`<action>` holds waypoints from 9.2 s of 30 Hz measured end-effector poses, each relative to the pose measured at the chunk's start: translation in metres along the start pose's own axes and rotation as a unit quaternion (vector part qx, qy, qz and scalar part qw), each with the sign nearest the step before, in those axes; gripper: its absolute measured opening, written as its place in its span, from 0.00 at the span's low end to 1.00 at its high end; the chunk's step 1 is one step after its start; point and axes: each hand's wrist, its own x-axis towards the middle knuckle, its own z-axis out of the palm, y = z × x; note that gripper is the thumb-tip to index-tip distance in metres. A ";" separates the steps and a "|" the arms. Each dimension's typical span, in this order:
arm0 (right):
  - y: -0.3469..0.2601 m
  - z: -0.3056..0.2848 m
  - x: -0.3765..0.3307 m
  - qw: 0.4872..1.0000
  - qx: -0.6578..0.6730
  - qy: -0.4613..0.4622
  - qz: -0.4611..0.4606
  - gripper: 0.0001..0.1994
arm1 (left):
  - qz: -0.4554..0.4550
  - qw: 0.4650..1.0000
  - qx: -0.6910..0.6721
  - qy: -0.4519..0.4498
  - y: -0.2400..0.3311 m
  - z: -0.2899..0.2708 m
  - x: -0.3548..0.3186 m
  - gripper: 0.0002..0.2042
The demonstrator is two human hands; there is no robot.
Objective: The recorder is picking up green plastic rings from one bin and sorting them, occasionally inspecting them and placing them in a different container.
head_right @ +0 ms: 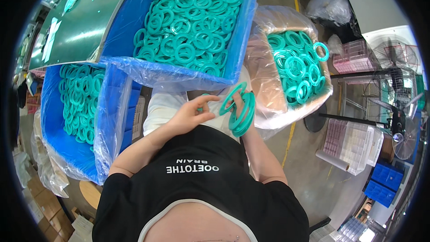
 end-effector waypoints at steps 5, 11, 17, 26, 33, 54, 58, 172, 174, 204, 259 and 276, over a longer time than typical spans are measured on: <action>-0.010 0.010 -0.005 0.991 -0.110 -0.064 0.028 0.16 | -0.027 0.997 0.069 0.017 0.002 -0.005 -0.009 0.10; -0.032 0.005 -0.022 0.985 -0.134 -0.104 0.031 0.18 | -0.059 0.984 -0.155 0.069 -0.003 -0.022 -0.009 0.13; -0.041 0.011 -0.033 0.978 -0.156 -0.130 0.049 0.16 | -0.133 0.976 -0.166 -0.048 -0.003 -0.044 -0.002 0.13; -0.043 0.015 -0.038 0.976 -0.180 -0.098 0.074 0.15 | 0.134 0.899 0.379 0.173 -0.021 -0.025 0.000 0.05; -0.030 -0.019 -0.024 0.959 -0.265 0.000 -0.098 0.08 | 0.040 0.958 0.197 0.206 -0.030 -0.050 0.013 0.05; -0.005 0.028 -0.006 0.993 -0.088 -0.062 -0.051 0.08 | -0.045 0.999 0.012 -0.024 0.008 0.005 -0.013 0.08; 0.003 0.013 0.002 0.971 -0.070 -0.227 -0.028 0.19 | -0.022 0.998 0.000 0.051 -0.009 -0.007 -0.015 0.08; -0.042 -0.089 0.051 0.986 0.002 0.159 -0.040 0.10 | -0.156 0.947 -0.280 0.001 -0.037 -0.018 -0.003 0.10; -0.035 -0.066 0.040 0.998 -0.013 0.064 -0.015 0.10 | -0.153 0.948 -0.280 0.009 -0.036 -0.016 -0.005 0.10; -0.049 0.028 -0.013 0.993 -0.029 -0.095 0.067 0.15 | -0.074 0.979 -0.188 0.039 -0.010 -0.019 -0.008 0.10; -0.023 0.004 0.008 0.985 -0.010 -0.155 0.082 0.12 | -0.087 0.976 -0.180 0.084 -0.020 -0.011 -0.005 0.09; -0.027 0.016 -0.018 0.984 -0.097 -0.052 -0.138 0.05 | -0.161 0.975 -0.144 0.050 -0.015 0.003 -0.004 0.07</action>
